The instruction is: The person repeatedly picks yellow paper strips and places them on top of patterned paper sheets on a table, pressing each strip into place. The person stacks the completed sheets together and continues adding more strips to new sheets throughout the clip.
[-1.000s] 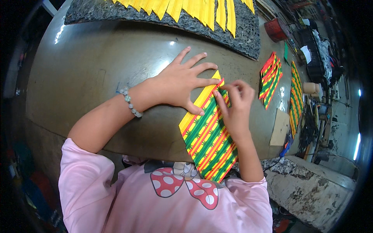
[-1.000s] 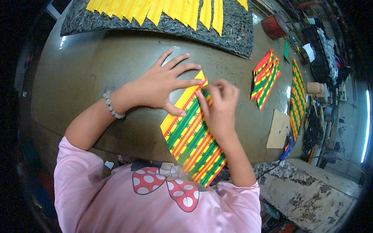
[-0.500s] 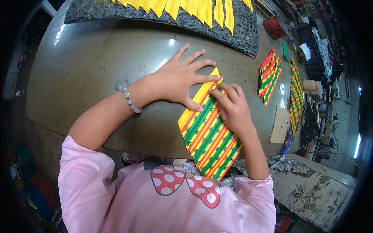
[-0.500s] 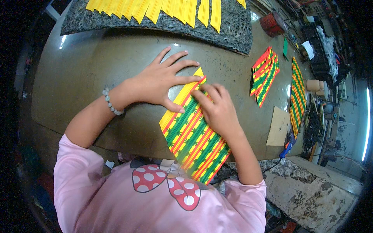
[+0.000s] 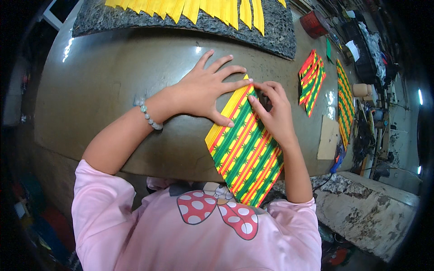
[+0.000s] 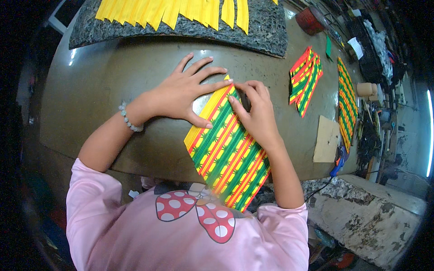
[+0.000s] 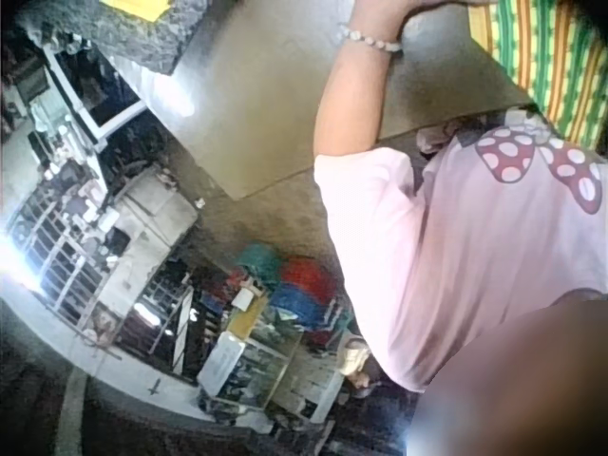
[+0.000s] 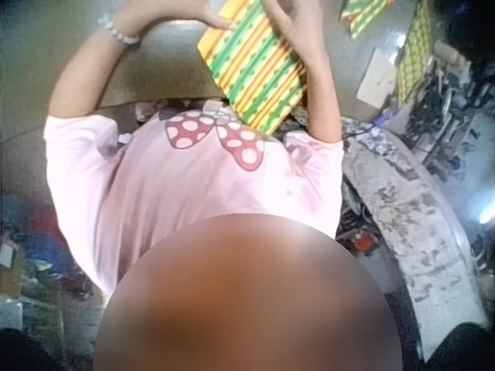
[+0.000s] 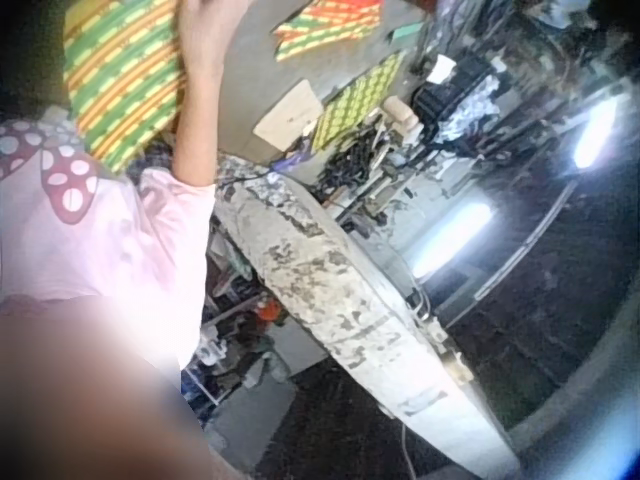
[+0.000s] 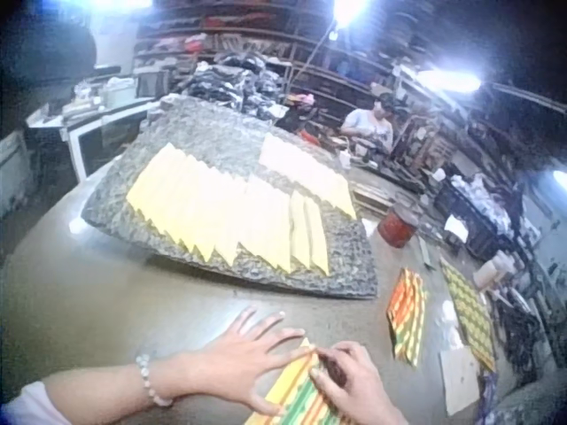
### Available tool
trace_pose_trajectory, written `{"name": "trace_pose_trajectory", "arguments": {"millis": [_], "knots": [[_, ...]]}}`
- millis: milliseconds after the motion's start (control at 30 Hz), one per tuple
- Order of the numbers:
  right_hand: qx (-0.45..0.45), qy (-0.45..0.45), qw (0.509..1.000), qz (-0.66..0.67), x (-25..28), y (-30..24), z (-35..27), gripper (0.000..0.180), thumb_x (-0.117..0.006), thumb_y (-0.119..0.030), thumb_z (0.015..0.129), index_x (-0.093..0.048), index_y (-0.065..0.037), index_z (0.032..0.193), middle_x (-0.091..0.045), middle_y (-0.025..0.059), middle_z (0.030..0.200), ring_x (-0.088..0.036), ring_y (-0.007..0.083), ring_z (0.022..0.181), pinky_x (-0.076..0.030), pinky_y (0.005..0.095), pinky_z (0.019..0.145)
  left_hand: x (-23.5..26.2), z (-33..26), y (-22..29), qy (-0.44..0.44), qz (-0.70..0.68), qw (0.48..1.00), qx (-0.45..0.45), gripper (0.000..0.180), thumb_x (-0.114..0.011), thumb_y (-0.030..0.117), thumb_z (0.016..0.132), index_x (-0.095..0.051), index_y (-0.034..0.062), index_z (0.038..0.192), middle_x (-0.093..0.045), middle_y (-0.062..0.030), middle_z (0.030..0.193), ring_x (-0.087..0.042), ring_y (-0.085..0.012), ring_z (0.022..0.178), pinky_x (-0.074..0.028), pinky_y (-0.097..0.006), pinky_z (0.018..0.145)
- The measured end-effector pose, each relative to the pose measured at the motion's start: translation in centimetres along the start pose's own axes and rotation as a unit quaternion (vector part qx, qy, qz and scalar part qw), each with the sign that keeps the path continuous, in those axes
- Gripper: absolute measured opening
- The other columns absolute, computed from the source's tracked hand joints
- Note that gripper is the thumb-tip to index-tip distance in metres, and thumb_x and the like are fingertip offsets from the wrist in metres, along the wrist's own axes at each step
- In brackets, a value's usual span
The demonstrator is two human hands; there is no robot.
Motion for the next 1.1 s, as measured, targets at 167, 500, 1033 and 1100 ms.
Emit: {"name": "trace_pose_trajectory", "arguments": {"millis": [167, 500, 1033, 1100], "knots": [[-0.075, -0.011, 0.993, 0.085, -0.3, -0.1, 0.5, 0.028, -0.072, -0.011, 0.090, -0.068, -0.001, 0.116, -0.062, 0.0120, 0.107, -0.065, 0.0215, 0.086, -0.053, 0.0327, 0.076, 0.1, 0.0, -0.1, 0.000, -0.016, 1.000, 0.004, 0.103, -0.071, 0.077, 0.067, -0.047, 0.0199, 0.150, -0.042, -0.0120, 0.151, -0.027, -0.0381, 0.147, -0.009, -0.065, 0.118], [-0.073, -0.035, 0.996, 0.035, -0.2, -1.1, 1.6, 0.024, -0.071, -0.009, 0.089, -0.070, 0.001, 0.111, -0.062, 0.0142, 0.099, -0.067, 0.0241, 0.082, -0.054, 0.0335, 0.075, 0.1, 0.1, -0.1, -0.009, -0.018, 1.000, 0.006, 0.102, -0.073, 0.075, 0.067, -0.046, 0.0201, 0.149, -0.040, -0.0101, 0.153, -0.026, -0.0412, 0.147, -0.011, -0.065, 0.118], [-0.133, -0.044, 0.988, 0.071, -0.7, 0.9, 3.2, 0.018, -0.074, -0.010, 0.084, -0.070, 0.004, 0.094, -0.070, 0.0126, 0.081, -0.069, 0.0213, 0.072, -0.055, 0.0328, 0.069, 0.0, 0.1, -0.1, -0.011, -0.013, 1.000, 0.001, 0.103, -0.069, 0.079, 0.069, -0.048, 0.0178, 0.149, -0.040, -0.0107, 0.153, -0.025, -0.0394, 0.148, -0.007, -0.064, 0.119], [-0.154, -0.087, 0.982, 0.065, -0.8, 1.2, 4.0, 0.019, -0.074, -0.011, 0.083, -0.070, 0.003, 0.095, -0.071, 0.0128, 0.080, -0.070, 0.0213, 0.072, -0.056, 0.0328, 0.069, 0.1, 0.1, 0.0, -0.008, -0.016, 1.000, 0.000, 0.103, -0.069, 0.079, 0.069, -0.048, 0.0178, 0.149, -0.040, -0.0106, 0.153, -0.025, -0.0394, 0.148, -0.007, -0.064, 0.119]]}}
Point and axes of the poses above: each hand's wrist, its own z-axis towards the middle knuckle, its own x-axis out of the back of the hand, y = z × x, the point moved 7 cm from there along z, towards the middle knuckle
